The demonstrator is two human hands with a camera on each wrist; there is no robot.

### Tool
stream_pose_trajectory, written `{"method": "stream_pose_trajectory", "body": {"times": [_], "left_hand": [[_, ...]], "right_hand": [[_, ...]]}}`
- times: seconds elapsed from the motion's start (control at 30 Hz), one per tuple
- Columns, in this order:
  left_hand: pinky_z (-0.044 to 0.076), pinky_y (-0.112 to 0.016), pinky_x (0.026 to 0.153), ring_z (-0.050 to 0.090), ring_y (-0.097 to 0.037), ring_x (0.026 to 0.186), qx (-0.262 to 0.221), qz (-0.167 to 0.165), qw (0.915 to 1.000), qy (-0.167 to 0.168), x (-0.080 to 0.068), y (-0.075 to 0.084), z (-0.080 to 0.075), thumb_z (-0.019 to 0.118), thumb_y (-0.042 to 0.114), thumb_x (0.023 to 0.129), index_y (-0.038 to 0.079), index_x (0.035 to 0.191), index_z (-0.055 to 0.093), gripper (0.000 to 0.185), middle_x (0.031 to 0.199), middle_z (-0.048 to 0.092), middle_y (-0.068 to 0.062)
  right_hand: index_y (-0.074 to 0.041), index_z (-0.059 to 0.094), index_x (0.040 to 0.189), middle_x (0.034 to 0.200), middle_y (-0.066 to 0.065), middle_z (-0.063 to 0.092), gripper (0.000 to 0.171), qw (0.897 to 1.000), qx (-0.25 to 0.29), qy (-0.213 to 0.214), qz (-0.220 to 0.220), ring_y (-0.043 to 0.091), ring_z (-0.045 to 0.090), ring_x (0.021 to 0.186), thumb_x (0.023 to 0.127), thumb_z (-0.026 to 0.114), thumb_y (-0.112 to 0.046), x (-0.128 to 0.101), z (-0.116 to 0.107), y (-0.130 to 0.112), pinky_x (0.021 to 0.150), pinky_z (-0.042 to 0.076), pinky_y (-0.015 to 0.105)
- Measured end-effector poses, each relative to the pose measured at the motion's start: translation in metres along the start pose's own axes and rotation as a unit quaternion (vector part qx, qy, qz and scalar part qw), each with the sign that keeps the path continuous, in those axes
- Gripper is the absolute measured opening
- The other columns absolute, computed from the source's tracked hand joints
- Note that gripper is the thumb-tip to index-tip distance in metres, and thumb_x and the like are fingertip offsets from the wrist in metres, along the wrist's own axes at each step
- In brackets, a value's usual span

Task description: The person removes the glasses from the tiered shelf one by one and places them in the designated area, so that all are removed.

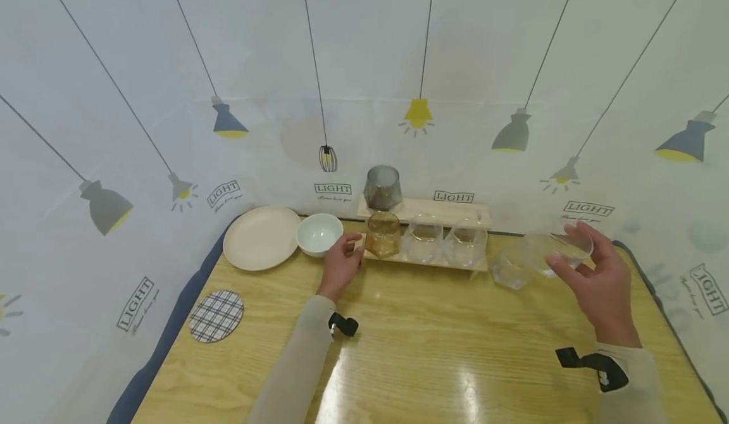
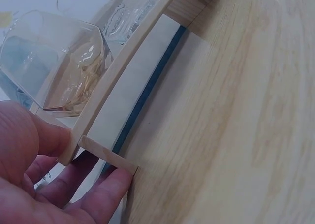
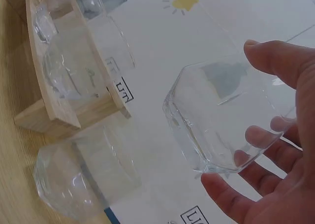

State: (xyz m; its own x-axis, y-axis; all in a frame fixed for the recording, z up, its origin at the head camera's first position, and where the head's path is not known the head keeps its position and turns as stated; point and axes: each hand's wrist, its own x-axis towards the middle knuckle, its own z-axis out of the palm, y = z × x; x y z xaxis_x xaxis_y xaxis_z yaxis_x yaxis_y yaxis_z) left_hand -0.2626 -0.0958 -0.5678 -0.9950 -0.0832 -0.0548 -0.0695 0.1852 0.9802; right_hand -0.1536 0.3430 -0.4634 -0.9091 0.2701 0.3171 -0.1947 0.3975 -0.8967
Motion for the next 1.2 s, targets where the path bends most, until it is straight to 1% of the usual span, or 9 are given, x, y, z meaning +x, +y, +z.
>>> {"method": "stream_pose_trajectory", "body": {"times": [0.27,0.33,0.47,0.63,0.77,0.93,1.07,1.1,1.2], "left_hand": [[0.055,-0.026,0.066,0.066,-0.018,0.09,-0.016,-0.016,0.9997,-0.004,0.003,0.003,0.0,0.067,0.01,0.103,0.012,0.132,0.069,0.029,0.113,0.067,-0.016],[0.055,-0.025,0.066,0.065,-0.017,0.09,-0.012,-0.018,0.9998,-0.002,0.002,0.003,0.001,0.067,0.01,0.103,0.012,0.131,0.069,0.028,0.113,0.067,-0.015],[0.055,-0.025,0.066,0.065,-0.017,0.091,-0.004,-0.019,0.9998,0.002,0.001,0.003,0.001,0.068,0.01,0.103,0.012,0.13,0.069,0.028,0.112,0.067,-0.015],[0.055,-0.025,0.068,0.066,-0.019,0.092,-0.006,-0.018,0.9998,0.003,-0.001,0.003,0.001,0.068,0.009,0.103,0.012,0.131,0.069,0.028,0.113,0.067,-0.016],[0.055,-0.025,0.068,0.066,-0.018,0.093,-0.002,-0.018,0.9998,0.001,-0.002,0.003,0.001,0.067,0.01,0.103,0.013,0.131,0.069,0.028,0.113,0.067,-0.015],[0.055,-0.025,0.067,0.066,-0.018,0.092,0.006,-0.013,0.9999,-0.001,-0.002,0.002,0.0,0.067,0.01,0.104,0.012,0.131,0.068,0.028,0.112,0.067,-0.015],[0.054,-0.025,0.067,0.065,-0.017,0.092,0.007,-0.013,0.9999,-0.001,-0.001,0.001,0.0,0.067,0.011,0.104,0.013,0.132,0.068,0.028,0.112,0.067,-0.014],[0.054,-0.026,0.067,0.065,-0.018,0.092,0.007,-0.014,0.9999,-0.002,-0.001,0.0,0.0,0.067,0.011,0.104,0.013,0.132,0.068,0.028,0.113,0.066,-0.014],[0.055,-0.026,0.068,0.065,-0.018,0.092,0.007,-0.018,0.9998,-0.006,0.0,-0.001,0.0,0.067,0.012,0.104,0.014,0.132,0.068,0.028,0.113,0.066,-0.014]], "right_hand": [[-0.022,0.051,0.157,0.138,-0.016,0.061,0.076,0.997,-0.04,0.041,0.043,-0.003,0.057,0.124,0.09,0.082,-0.001,-0.001,-0.019,0.028,0.078,0.051,0.004],[-0.02,0.053,0.156,0.139,-0.016,0.061,0.074,0.997,-0.04,0.046,0.052,-0.003,0.056,0.125,0.09,0.082,-0.001,-0.002,-0.022,0.033,0.079,0.05,0.004],[-0.017,0.058,0.15,0.133,-0.017,0.061,0.066,0.994,-0.054,0.059,0.08,-0.002,0.056,0.122,0.09,0.084,-0.007,-0.003,-0.025,0.046,0.075,0.049,0.004],[-0.02,0.059,0.15,0.126,-0.021,0.06,0.063,0.988,-0.073,0.054,0.121,-0.004,0.054,0.12,0.092,0.084,-0.018,-0.006,-0.029,0.071,0.077,0.046,0.004],[-0.02,0.056,0.152,0.127,-0.023,0.058,0.064,0.988,-0.086,0.039,0.125,-0.006,0.052,0.119,0.093,0.083,-0.021,-0.008,-0.029,0.09,0.085,0.043,0.004],[-0.02,0.052,0.154,0.133,-0.02,0.056,0.067,0.986,-0.094,0.022,0.135,-0.006,0.05,0.124,0.095,0.082,-0.026,-0.007,-0.026,0.106,0.106,0.037,0.009],[-0.021,0.048,0.158,0.142,-0.007,0.055,0.07,0.984,-0.102,0.011,0.148,-0.002,0.046,0.135,0.096,0.08,-0.03,-0.004,-0.024,0.114,0.123,0.031,0.019],[-0.021,0.046,0.159,0.145,-0.004,0.054,0.072,0.983,-0.105,0.008,0.151,0.001,0.045,0.139,0.097,0.079,-0.031,-0.004,-0.023,0.116,0.124,0.031,0.021],[-0.018,0.043,0.161,0.151,0.003,0.052,0.074,0.983,-0.109,0.001,0.146,0.001,0.043,0.142,0.098,0.078,-0.031,-0.004,-0.023,0.119,0.121,0.029,0.012]]}}
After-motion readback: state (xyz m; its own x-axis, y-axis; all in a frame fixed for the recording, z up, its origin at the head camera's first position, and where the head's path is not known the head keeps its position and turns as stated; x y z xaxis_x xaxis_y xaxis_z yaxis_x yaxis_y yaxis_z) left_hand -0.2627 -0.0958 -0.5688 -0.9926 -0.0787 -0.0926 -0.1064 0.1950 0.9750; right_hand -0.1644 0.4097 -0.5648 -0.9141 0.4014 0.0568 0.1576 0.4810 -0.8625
